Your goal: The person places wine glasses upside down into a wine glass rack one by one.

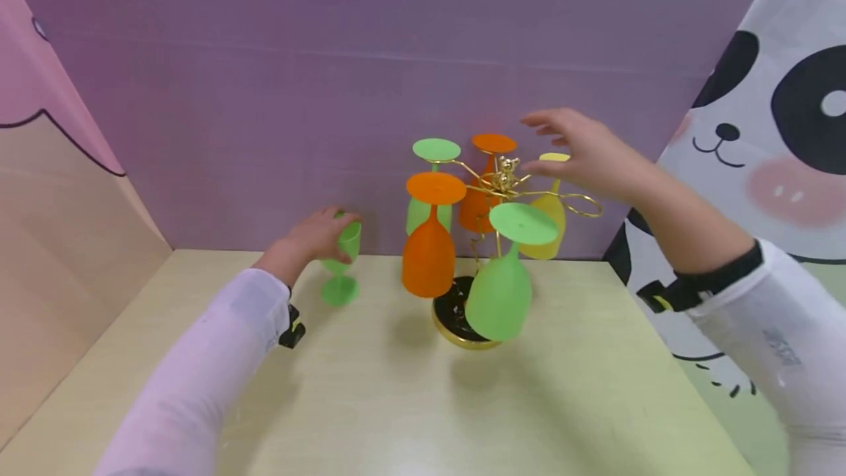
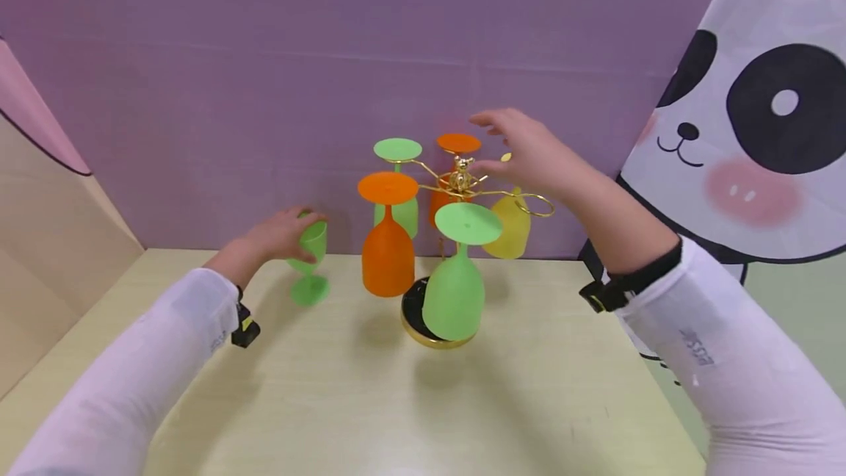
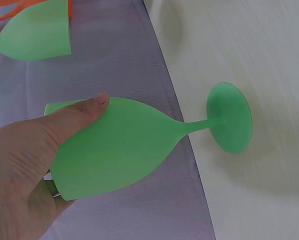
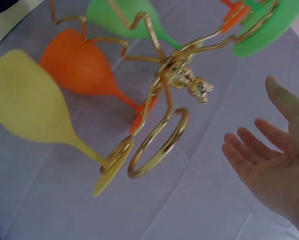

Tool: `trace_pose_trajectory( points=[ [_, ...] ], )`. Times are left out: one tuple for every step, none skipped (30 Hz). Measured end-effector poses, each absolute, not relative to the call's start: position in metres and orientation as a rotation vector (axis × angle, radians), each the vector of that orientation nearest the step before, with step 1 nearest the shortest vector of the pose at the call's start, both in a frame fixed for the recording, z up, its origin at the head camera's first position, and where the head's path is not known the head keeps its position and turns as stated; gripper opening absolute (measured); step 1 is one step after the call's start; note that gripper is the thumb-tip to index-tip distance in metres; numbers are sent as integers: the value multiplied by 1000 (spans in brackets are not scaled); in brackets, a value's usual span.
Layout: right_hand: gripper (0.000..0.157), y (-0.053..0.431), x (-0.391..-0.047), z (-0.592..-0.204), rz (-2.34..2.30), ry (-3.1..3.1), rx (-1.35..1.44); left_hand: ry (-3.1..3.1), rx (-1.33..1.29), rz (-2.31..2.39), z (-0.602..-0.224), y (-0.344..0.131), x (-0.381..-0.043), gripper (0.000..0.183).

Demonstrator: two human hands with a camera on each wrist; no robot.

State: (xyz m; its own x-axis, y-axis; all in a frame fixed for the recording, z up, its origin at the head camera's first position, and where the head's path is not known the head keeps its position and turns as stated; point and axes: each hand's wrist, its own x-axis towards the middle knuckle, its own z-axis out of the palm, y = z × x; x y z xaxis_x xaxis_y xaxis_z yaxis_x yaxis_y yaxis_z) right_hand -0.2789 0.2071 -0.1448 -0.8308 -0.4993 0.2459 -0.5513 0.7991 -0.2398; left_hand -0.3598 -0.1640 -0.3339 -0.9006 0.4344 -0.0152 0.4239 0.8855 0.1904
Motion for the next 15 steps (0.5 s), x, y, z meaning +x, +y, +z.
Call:
trace_pose_trajectory(
  points=[
    [68,205,-284,-144,398,-2847,848,2994,680,283,-334,-164,-359,80],
    [69,203,-289,-142,352,-2876,868,2994,677,282,-334,-165,-359,80],
    [69,200,-294,-141,312,-2903,886,2994,674,282,-334,-165,-359,80],
    [68,199,-298,-140,277,-2921,908,2993,669,285,-334,-165,-358,80],
    [68,197,-302,-139,239,-2937,929,2994,670,285,-334,-165,-358,80],
    [66,195,-306,-138,210,-2950,950,2995,669,284,-334,-165,-358,80],
    [65,194,-309,-137,192,-2957,976,2995,669,287,-333,-164,-358,80],
    [64,193,-312,-137,185,-2964,1003,2997,672,288,-333,-164,-358,80],
    [63,192,-315,-137,183,-2972,1024,2997,673,287,-332,-163,-358,80],
    [62,191,-318,-138,188,-2982,1046,2998,675,286,-332,-163,-358,80],
    [60,191,-321,-138,195,-2996,1063,2998,673,283,-332,-162,-358,81],
    [59,190,-323,-139,202,-3006,1082,2997,673,280,-332,-162,-358,81],
    [57,190,-326,-141,203,-3021,1094,2997,673,276,-332,-161,-358,81],
    [55,190,-328,-142,190,-3033,1099,2996,670,270,-332,-160,-358,81],
    [52,189,-330,-143,171,-3047,1098,2996,669,268,-332,-160,-358,81]
  ],
)
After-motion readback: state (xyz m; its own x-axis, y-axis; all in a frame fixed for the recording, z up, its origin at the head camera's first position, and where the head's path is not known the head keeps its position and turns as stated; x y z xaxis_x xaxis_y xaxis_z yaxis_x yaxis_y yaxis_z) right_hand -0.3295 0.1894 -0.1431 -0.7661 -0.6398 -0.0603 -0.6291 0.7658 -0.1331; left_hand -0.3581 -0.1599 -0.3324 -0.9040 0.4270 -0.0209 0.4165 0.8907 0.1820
